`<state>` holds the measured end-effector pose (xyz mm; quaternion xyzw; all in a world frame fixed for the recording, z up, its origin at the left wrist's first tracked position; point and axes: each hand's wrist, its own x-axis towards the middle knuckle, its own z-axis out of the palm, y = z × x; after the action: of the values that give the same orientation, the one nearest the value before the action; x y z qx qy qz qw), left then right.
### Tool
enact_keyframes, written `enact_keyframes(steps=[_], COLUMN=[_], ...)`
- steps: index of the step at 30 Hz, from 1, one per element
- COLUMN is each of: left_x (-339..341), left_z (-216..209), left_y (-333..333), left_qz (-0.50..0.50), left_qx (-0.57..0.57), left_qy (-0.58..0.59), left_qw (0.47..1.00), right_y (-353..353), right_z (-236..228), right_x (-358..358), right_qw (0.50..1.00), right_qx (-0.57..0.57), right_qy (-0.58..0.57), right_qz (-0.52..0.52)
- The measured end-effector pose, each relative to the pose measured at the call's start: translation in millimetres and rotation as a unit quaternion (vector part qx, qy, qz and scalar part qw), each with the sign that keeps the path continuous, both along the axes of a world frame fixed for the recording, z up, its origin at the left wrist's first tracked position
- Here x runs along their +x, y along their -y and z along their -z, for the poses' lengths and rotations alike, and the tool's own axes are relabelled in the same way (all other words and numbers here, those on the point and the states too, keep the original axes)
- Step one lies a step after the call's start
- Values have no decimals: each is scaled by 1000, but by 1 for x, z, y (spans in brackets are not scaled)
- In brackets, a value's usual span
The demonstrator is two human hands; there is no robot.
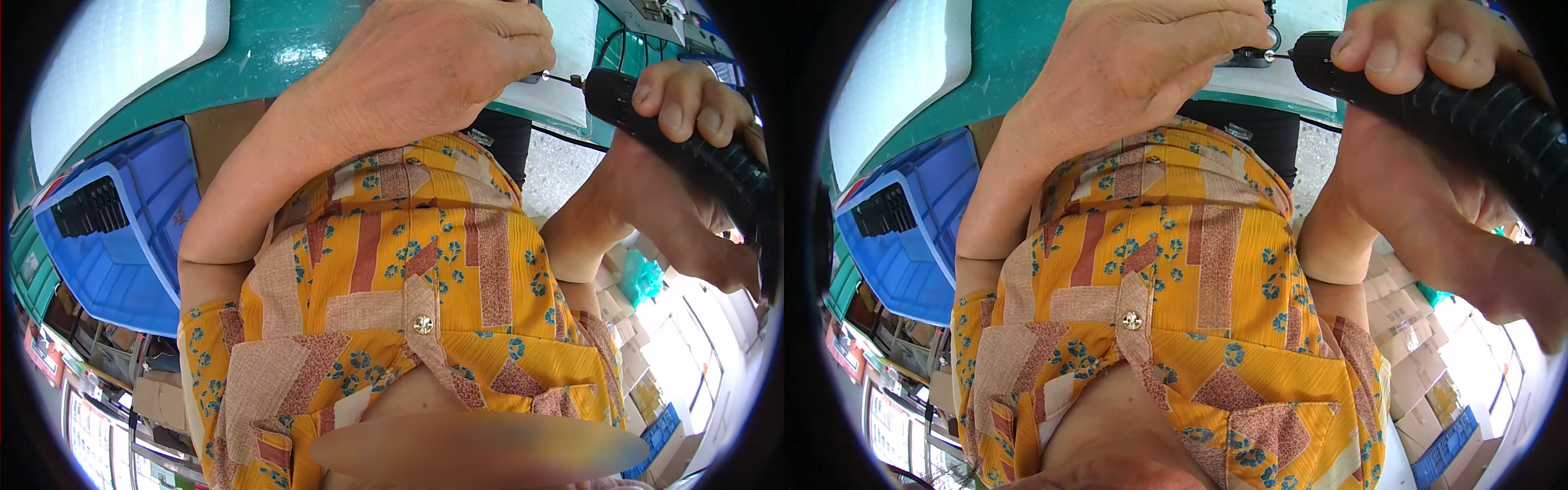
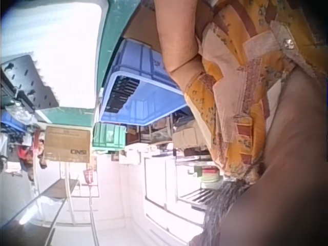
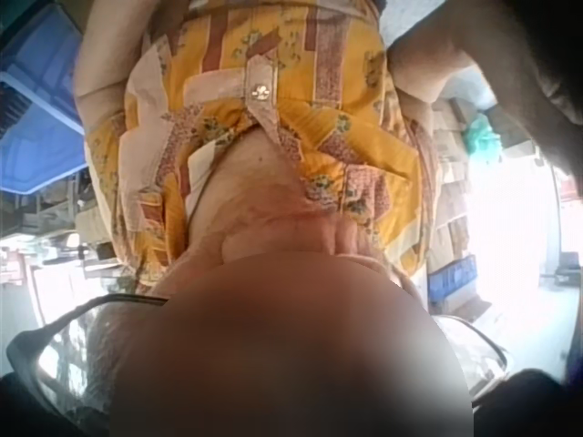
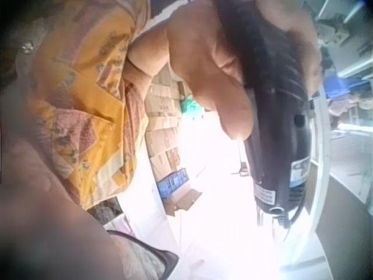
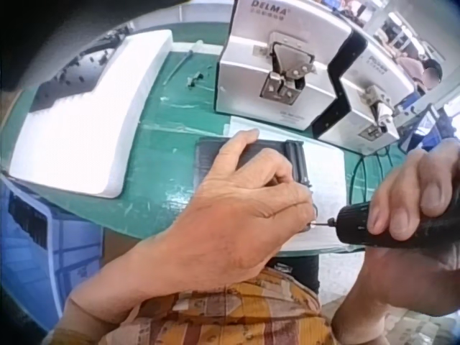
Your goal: Manually assemble plastic and electronic components using an electric screwdriver at a factory workstation.
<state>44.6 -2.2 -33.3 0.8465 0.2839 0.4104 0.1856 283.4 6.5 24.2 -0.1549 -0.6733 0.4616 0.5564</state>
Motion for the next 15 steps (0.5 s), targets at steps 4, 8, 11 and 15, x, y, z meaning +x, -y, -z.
enact_keyframes(steps=[4,8,11,15], left_x=[0,2,1,0], left_z=[0,-1,-3,3], left_y=[1,2,2,1], left_qz=[-4,-5,-3,-20], left_qx=[9,16,15,49], left_qy=[-21,-28,-36,-14], left_qw=[1000,999,999,999], right_y=[14,24,27,7], right_z=[0,3,7,6], right_x=[-14,-25,-27,-14], right_qw=[999,997,997,998], right_qx=[-2,-5,7,-30], right_qy=[-35,-68,-69,-58], right_qz=[18,40,42,-20])
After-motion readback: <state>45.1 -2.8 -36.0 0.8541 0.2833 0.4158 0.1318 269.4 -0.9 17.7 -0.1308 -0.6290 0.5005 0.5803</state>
